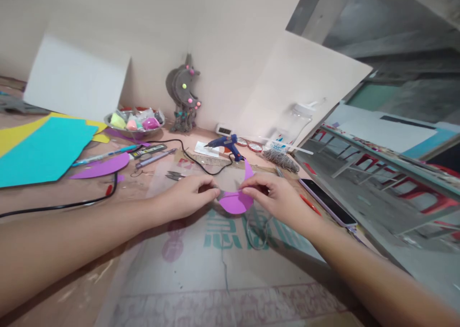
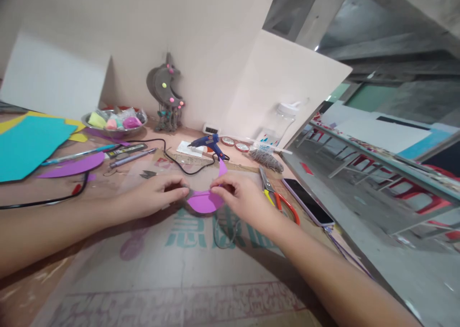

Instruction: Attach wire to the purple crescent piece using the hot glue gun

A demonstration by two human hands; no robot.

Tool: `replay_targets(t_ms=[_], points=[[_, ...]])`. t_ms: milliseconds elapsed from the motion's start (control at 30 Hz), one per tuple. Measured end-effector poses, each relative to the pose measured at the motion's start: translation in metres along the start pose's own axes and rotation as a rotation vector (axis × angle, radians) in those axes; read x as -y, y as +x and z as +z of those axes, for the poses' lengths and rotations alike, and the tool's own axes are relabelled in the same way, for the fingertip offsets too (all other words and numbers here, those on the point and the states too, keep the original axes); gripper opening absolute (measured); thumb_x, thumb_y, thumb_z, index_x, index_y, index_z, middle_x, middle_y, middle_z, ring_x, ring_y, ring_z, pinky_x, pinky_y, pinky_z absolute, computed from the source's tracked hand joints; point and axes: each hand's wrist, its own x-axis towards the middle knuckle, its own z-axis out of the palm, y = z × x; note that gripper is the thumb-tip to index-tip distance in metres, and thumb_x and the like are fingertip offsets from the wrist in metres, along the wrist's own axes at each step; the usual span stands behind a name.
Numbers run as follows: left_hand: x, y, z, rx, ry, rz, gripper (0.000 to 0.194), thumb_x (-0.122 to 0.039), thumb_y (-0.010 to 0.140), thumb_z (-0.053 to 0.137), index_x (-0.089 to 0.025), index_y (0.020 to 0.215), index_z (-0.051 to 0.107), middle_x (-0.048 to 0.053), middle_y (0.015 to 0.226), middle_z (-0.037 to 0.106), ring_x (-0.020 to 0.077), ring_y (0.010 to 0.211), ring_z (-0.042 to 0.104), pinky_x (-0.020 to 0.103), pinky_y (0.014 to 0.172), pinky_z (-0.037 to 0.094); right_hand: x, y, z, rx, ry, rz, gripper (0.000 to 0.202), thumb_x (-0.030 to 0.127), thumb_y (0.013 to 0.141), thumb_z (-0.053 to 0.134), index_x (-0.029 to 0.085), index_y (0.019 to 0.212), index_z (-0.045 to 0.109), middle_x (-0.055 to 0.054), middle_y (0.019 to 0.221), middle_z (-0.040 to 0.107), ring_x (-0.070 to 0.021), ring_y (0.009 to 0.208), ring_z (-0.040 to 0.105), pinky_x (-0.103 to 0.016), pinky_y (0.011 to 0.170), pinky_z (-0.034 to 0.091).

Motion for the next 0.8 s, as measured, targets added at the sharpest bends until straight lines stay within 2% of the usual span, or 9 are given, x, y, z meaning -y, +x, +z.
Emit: replay_targets(t_ms=[267,567,800], points=[[0.002,0.001,0.000,0.118,0.027,0.044,0.019,-0.032,0.082,0.046,-0.017,0.072,0.052,-0.004,0.066,0.048,0.0119,0.065,0.045,0.023,0.059,0.033,-0.018,0.008,-0.005,-0.093,-0.064,0.001,0.013,0.026,0.081,0.058,0.018,0.079,0.067,-0.003,0.075,0.067,-0.0146,0.067,0.058,-0.027,0.062,0.044],[0.001,-0.001,-0.002,0.185,-0.016,0.042,0.018,-0.031,0.082,0.048,-0.017,0.076,0.057,-0.003,0.068,0.053,0.0117,0.064,0.046,0.022,0.058,0.034,-0.045,0.016,-0.015,-0.245,-0.046,0.087,0.018,0.035,0.080,0.059,0.018,0.078,0.064,-0.003,0.079,0.066,-0.0162,0.072,0.059,-0.030,0.069,0.045],[0.002,-0.002,-0.005,0.285,-0.057,0.109,0.017,-0.029,0.083,0.048,-0.016,0.078,0.058,-0.002,0.071,0.056,0.0122,0.068,0.050,0.021,0.062,0.038,-0.046,0.015,-0.010,-0.331,-0.020,0.110,0.018,0.035,0.080,0.058,0.018,0.080,0.063,-0.004,0.078,0.064,-0.0156,0.069,0.056,-0.029,0.065,0.043]])
